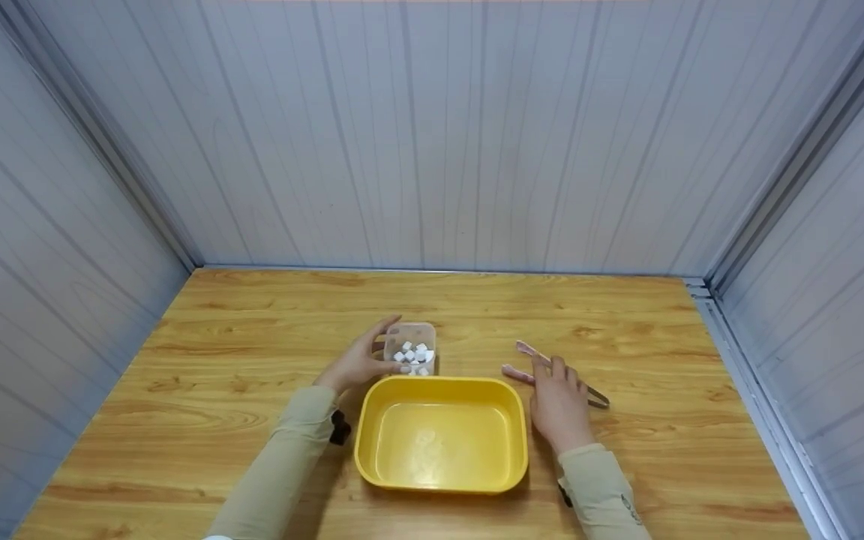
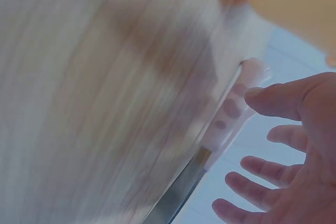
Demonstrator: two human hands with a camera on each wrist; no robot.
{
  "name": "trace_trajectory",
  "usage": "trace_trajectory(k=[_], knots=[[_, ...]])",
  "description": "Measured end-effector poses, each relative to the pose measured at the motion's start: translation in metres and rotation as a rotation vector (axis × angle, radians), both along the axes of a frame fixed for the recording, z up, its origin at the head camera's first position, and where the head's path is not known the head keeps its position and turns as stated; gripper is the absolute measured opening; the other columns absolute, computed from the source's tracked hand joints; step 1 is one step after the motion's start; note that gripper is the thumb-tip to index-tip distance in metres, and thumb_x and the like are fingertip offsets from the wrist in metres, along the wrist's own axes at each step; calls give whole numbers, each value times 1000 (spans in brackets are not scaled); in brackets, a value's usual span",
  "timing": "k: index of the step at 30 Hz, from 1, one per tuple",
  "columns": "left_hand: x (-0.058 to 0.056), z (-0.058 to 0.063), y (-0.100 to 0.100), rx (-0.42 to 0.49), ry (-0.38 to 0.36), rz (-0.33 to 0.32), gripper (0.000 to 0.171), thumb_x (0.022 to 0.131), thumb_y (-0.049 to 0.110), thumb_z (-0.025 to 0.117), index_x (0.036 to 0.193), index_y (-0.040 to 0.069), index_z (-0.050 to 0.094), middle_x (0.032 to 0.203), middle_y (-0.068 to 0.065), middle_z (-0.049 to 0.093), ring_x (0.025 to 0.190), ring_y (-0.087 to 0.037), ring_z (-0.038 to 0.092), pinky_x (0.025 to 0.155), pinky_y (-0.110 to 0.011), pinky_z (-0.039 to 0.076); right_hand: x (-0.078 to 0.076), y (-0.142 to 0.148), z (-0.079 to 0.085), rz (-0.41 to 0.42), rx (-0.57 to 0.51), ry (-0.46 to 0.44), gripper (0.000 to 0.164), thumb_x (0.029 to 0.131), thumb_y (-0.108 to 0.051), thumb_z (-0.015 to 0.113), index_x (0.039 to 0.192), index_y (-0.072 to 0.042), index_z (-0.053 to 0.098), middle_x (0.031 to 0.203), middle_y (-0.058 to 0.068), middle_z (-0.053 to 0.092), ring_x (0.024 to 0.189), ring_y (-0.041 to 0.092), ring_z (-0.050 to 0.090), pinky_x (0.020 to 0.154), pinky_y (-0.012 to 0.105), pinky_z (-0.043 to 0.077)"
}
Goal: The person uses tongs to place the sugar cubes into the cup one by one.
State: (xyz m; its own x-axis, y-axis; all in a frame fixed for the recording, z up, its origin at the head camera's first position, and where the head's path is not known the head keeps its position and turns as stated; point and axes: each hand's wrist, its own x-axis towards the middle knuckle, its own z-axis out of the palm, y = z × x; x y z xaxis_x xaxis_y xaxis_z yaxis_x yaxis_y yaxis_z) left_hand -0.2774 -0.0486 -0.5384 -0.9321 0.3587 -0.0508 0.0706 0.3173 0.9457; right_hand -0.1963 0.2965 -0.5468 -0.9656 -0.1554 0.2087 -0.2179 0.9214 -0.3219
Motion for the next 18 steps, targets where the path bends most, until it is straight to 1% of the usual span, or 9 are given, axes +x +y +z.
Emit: trace_trajectory(k=[2,5,8,11,13,16,18], knots=[[0,-1,0,13,2,-6,90,76,6,81,150,25,33,154,-7,28,133,-35,37,103,-39,43,4,-2,2,5,-6,-8,62,87,-7,65,144,-10,41,128,31,42,110,53,44,84,71,38],[1,-1,1,26,-6,-7,89,78,4,79,150,25,32,155,-4,26,135,-33,34,105,-38,40,8,-4,4,10,-9,-30,63,89,-7,63,147,-11,36,131,31,40,113,53,42,87,72,36],[3,-2,0,40,-13,-4,91,79,4,78,152,25,28,156,-5,23,136,-32,32,106,-38,39,11,-5,5,22,-5,-25,60,90,-9,64,144,-6,40,131,32,41,114,53,41,88,72,35],[4,-1,-3,45,-3,4,92,80,10,78,153,25,24,156,-8,22,137,-32,31,109,-38,35,13,-6,7,39,6,1,58,87,-9,68,140,-1,45,130,33,42,113,54,43,88,71,37],[6,2,-6,49,17,16,88,83,15,76,153,24,24,155,-10,25,137,-33,31,110,-41,32,14,-7,9,48,9,17,58,85,-9,70,138,0,48,129,33,43,112,53,44,88,71,37],[10,7,-13,7,63,47,76,90,27,69,152,23,26,154,-8,27,136,-34,32,111,-43,30,16,-8,13,52,-2,15,60,85,-8,72,139,-2,47,131,31,42,114,53,42,89,71,37],[15,11,-20,-50,106,59,67,94,33,61,151,21,29,153,-9,29,136,-33,31,111,-44,30,18,-8,17,52,-9,11,60,85,-8,71,140,-3,46,132,31,41,115,53,41,90,71,35]])
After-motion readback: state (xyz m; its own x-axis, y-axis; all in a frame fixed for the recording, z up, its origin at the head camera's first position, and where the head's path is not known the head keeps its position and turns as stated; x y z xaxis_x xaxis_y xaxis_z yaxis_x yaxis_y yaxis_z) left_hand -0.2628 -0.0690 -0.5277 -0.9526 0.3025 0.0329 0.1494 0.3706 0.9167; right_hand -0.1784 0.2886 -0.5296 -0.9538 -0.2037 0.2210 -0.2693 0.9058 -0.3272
